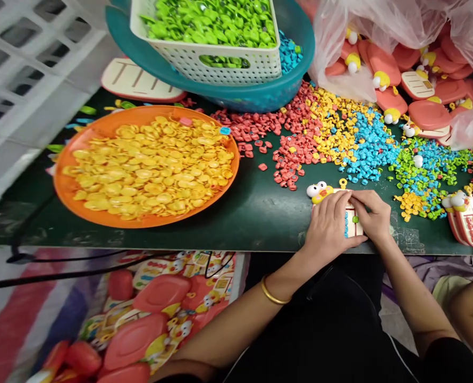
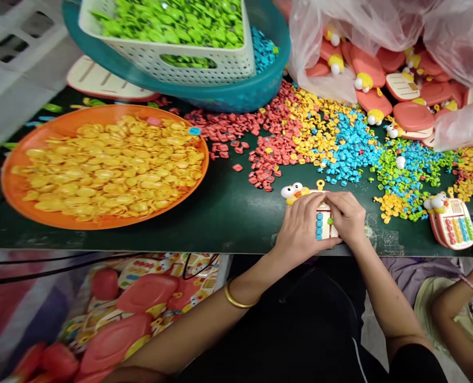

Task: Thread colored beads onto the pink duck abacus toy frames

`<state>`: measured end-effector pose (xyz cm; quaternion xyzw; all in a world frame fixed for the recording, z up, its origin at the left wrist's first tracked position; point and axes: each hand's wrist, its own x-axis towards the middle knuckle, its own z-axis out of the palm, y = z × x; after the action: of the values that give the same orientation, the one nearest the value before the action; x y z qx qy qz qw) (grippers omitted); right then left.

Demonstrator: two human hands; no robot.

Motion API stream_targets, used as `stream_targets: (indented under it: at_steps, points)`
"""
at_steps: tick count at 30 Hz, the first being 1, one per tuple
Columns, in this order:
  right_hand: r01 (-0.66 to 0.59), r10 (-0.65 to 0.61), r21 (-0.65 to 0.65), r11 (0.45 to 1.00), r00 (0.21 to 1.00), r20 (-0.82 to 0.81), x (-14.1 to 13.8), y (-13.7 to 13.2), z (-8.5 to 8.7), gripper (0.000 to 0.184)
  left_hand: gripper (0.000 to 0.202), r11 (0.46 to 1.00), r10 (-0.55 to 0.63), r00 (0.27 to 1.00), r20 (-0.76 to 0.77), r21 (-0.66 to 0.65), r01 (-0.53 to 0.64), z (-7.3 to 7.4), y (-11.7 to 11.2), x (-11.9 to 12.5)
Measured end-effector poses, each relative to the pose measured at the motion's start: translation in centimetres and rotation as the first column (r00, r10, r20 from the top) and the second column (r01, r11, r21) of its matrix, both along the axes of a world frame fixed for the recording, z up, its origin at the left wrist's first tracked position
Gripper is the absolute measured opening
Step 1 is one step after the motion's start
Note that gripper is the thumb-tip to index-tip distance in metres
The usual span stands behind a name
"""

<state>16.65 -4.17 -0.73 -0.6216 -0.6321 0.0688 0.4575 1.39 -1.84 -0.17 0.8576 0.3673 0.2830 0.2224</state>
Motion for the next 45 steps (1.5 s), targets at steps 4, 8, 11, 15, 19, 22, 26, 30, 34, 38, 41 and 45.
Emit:
stream_targets:
  at_steps: [4, 8, 11, 15, 19, 22, 26, 30, 34, 38, 41, 45]
  points:
    - [0.051, -0.046, -0.051, 0.997, 0.995, 0.085, 0.7, -0.1, 0.2, 0.016, 0.117, 1.000, 0.003, 0.996, -0.088, 0.005, -0.003, -0.1, 0.0, 0.0]
    - [-0.016, 0.015, 0.009, 1.000, 0.985, 0.170, 1.7, -0.2, -0.4, 0.022, 0.120, 1.000, -0.005, 0.988, -0.155, -0.012, 0.004, -0.1, 0.1, 0.1]
    - [-0.106, 0.096, 0.030, 0.994, 0.964, 0.249, 1.5, -0.4, -0.8, 0.028, 0.115, 1.000, -0.006, 0.985, -0.175, -0.019, 0.002, -0.1, 0.1, 0.1]
    - [-0.221, 0.235, -0.089, 0.971, 0.945, 0.228, 1.7, -1.3, 0.3, 0.031, 0.113, 0.999, -0.024, 0.983, -0.180, -0.033, 0.018, 0.2, 0.2, 0.1]
    - [-0.099, 0.128, -0.175, 0.980, 0.978, 0.165, 4.7, 0.1, 1.6, 0.026, 0.091, 0.995, -0.090, 0.981, -0.174, -0.047, 0.083, 0.6, 0.5, 0.0]
    - [0.234, -0.193, -0.120, 0.965, 0.940, 0.281, 8.2, 3.4, 1.2, 0.022, 0.070, 0.993, -0.119, 0.983, -0.142, -0.044, 0.114, 0.6, 0.6, -0.2]
    - [0.236, -0.169, -0.177, 0.955, 0.929, 0.330, 9.9, 5.9, 0.6, 0.018, 0.062, 0.991, -0.132, 0.987, -0.096, -0.041, 0.129, 0.5, 0.7, -0.3]
    - [0.159, -0.130, -0.065, 0.985, 0.937, 0.324, 7.1, 3.6, 1.0, 0.021, 0.062, 0.988, -0.149, 0.986, -0.069, -0.055, 0.146, 0.6, 0.7, -0.4]
    - [-0.137, 0.150, -0.063, 0.989, 0.934, 0.323, 3.5, 0.3, 0.6, 0.026, 0.065, 0.987, -0.148, 0.988, -0.050, -0.072, 0.144, 0.5, 0.7, -0.4]
    - [-0.267, 0.291, -0.121, 0.956, 0.908, 0.300, 2.5, -1.3, 0.2, 0.028, 0.089, 0.991, -0.103, 0.994, -0.042, -0.085, 0.100, 0.3, 0.6, -0.2]
    - [-0.264, 0.289, -0.128, 0.956, 0.922, 0.260, 4.1, -1.2, 0.4, 0.029, 0.100, 0.992, -0.110, 0.988, -0.105, -0.070, 0.103, 0.5, 0.7, -0.1]
    - [0.145, -0.109, -0.086, 0.986, 0.936, 0.334, 8.4, 0.8, 0.7, 0.024, 0.067, 0.986, -0.164, 0.977, -0.136, -0.063, 0.157, 0.7, 0.8, -0.3]
